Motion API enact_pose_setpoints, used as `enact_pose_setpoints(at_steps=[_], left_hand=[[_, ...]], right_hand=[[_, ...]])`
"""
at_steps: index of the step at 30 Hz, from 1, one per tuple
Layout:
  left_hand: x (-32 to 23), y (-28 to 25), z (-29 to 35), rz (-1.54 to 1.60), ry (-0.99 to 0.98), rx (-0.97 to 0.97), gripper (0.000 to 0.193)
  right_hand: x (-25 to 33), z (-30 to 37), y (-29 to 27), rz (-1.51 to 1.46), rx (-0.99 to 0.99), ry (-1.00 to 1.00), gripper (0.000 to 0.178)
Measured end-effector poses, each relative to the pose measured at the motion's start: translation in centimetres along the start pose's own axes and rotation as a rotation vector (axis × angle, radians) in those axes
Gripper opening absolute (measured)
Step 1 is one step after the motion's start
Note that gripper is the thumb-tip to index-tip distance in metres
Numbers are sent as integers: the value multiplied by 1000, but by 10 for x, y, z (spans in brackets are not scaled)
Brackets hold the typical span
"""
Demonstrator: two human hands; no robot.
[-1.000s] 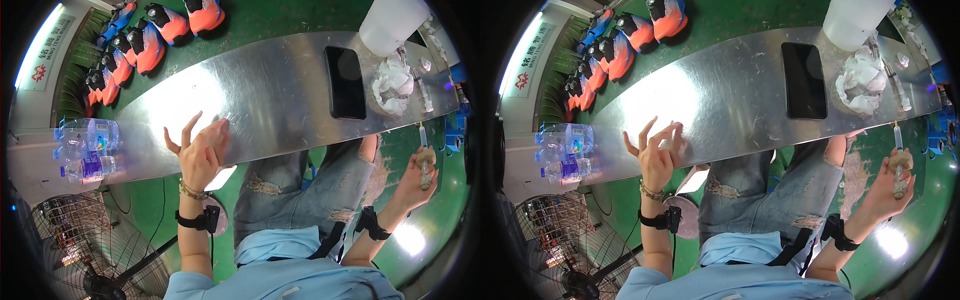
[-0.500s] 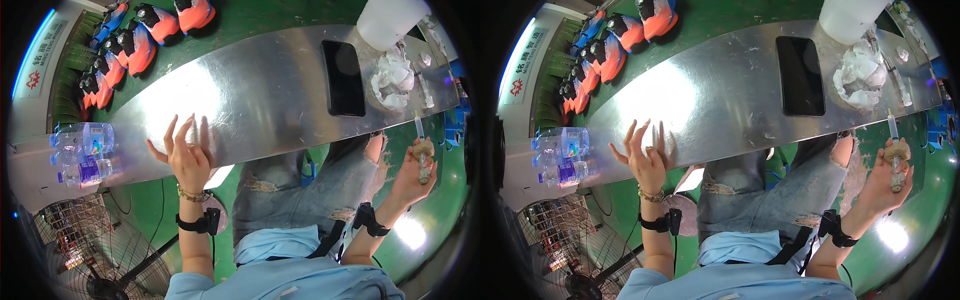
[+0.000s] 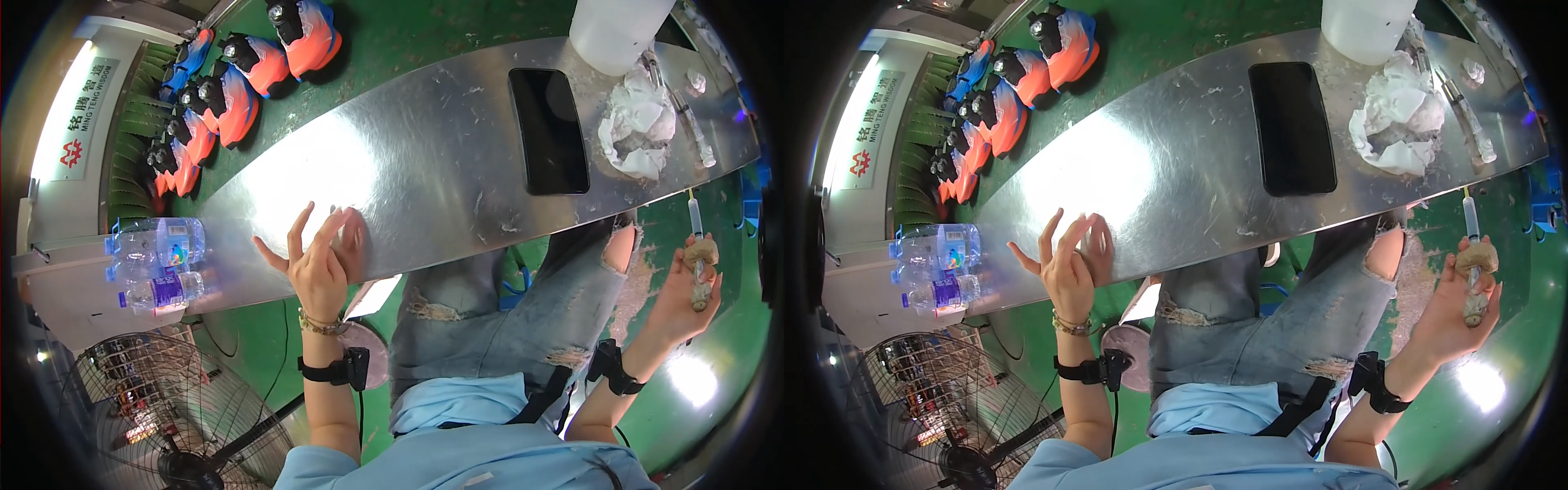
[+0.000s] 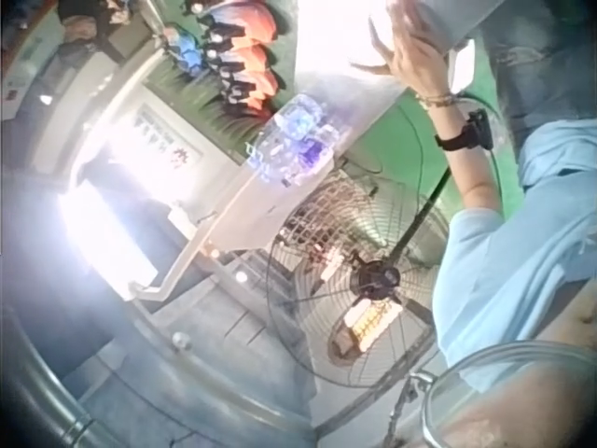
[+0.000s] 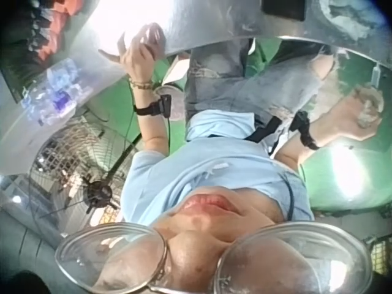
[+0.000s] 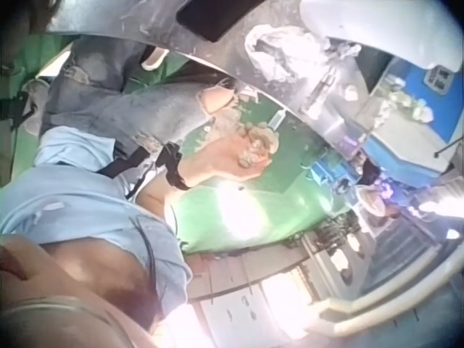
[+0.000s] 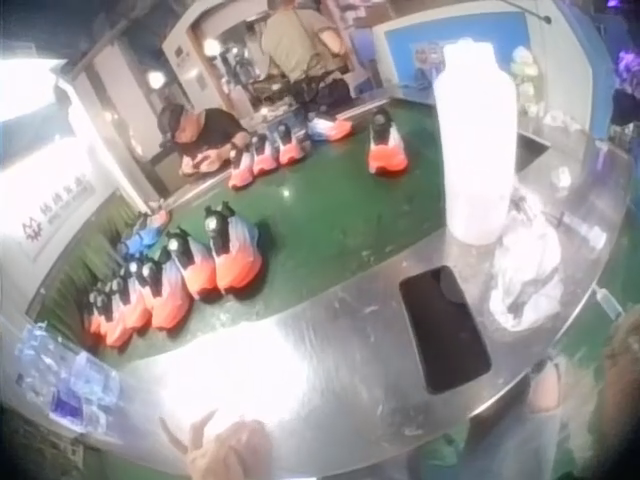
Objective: Apply glue or adhesive using a syringe to the sole area of a shoe during manufacturing.
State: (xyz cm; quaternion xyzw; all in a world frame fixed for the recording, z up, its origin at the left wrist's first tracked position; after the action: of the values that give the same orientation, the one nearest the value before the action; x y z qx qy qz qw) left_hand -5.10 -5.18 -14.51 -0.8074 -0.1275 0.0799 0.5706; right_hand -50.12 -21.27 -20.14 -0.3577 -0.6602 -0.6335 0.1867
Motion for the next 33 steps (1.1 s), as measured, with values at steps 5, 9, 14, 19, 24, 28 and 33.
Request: enact_pose_setpoints(at_steps=[5,9,14,19,24,28,33], left_hand=[[1,4,7,19,43,-4,36],[-1,4,7,107,105,-23,37],[3,4,0,109,17,-14,44],[6,10,1,131,31,32,48],[4,8,1,184,63,48,47],[20,8,2,216,91,116,44],[25,-14,-17,816,-37,14,60]], right_hand=[[4,5,-7,42,-109,-31,22],[6,7,-12,92,-179,-47,21],[1,1,-18,-3,3,3,21],[3,4,-4,72,-157,-30,24],[13,-4,-5,111,-106,-55,25],[9,-8,-19,49,-50,-35,29],[9,-7,-10,-29,-18,-41,31]])
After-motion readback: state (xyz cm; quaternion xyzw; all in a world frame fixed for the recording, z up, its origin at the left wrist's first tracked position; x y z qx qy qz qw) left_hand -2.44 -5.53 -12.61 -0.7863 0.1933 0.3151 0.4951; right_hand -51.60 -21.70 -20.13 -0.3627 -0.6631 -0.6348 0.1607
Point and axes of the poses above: each hand's wrist, its own z-axis away from the middle knuckle, its own y-axis out of the palm, x = y × z, the point moved 8 cm from there along -z, towards the middle knuckle, and after that the axes turned 9 degrees about x, right-handed, at the moved point
